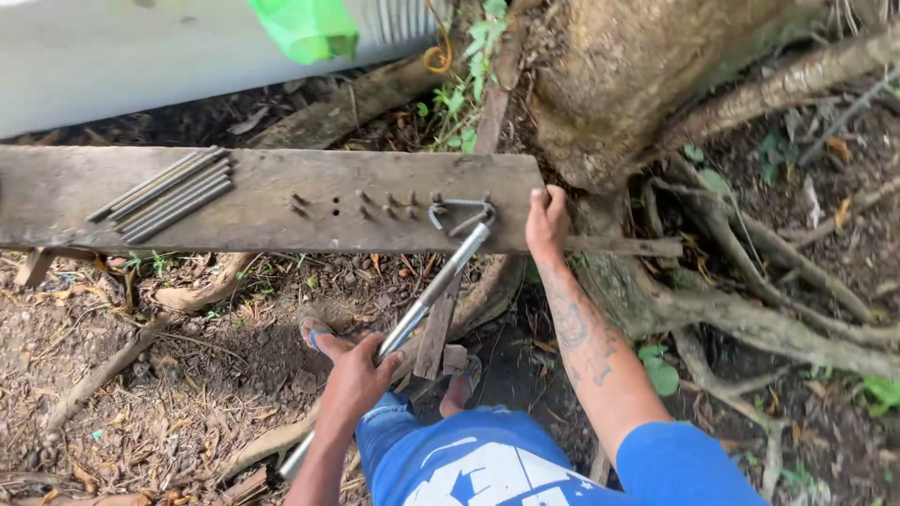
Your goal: Using a lever tool to bend pieces of rebar around a fixed peg on a wooden bench.
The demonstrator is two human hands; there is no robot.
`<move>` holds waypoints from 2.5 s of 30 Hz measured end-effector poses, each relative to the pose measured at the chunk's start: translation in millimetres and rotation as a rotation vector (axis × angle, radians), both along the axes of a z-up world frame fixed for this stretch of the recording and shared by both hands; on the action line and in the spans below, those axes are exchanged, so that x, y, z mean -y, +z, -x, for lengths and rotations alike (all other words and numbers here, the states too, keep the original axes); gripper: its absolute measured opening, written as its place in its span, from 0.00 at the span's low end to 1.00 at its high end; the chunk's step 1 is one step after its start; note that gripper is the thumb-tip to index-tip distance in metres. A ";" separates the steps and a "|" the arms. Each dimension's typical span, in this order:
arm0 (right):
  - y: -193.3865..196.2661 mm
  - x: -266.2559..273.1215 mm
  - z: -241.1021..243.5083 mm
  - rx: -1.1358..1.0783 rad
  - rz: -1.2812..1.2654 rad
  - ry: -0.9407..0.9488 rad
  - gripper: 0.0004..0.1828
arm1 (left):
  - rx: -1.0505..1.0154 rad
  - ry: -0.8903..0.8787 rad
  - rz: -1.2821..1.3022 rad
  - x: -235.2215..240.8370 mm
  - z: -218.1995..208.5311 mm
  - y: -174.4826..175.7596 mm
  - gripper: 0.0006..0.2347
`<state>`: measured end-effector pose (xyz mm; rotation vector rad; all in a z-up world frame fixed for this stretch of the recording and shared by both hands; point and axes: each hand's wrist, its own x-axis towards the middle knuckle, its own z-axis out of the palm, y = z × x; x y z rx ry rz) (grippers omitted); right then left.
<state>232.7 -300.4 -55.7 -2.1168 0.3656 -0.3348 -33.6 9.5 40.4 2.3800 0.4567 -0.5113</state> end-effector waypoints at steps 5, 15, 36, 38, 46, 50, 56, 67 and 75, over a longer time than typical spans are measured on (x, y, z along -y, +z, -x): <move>-4.3 -0.9 1.0 0.058 -0.038 0.067 0.21 | 0.002 0.143 0.087 9.2 22.0 -14.5 0.19; -4.4 -2.2 -2.1 -0.024 -0.065 0.087 0.22 | 0.634 0.238 0.369 -6.2 69.8 -44.2 0.14; -3.2 -4.2 -5.2 -0.055 -0.097 0.083 0.23 | -0.035 0.144 0.078 54.1 47.6 -24.7 0.17; -4.4 -4.2 -5.2 -0.079 -0.103 0.082 0.23 | 1.049 -0.120 -0.326 71.4 22.1 21.0 0.13; -15.6 -3.2 -6.8 0.011 -0.108 0.088 0.21 | 0.304 0.046 0.120 61.2 11.6 -4.6 0.16; -14.7 -4.7 -4.5 0.055 -0.117 0.096 0.19 | 0.035 -0.026 -0.087 36.2 26.8 -30.0 0.16; -17.8 -5.6 -6.9 0.010 -0.102 0.059 0.18 | 0.185 0.019 0.000 44.4 55.7 -50.5 0.16; -1.2 -7.7 -1.5 0.001 -0.117 0.077 0.19 | 0.182 0.166 0.255 44.0 49.1 -47.7 0.19; 15.5 -9.1 0.1 -0.044 -0.087 0.077 0.20 | 0.275 0.341 0.425 33.1 60.3 -47.3 0.18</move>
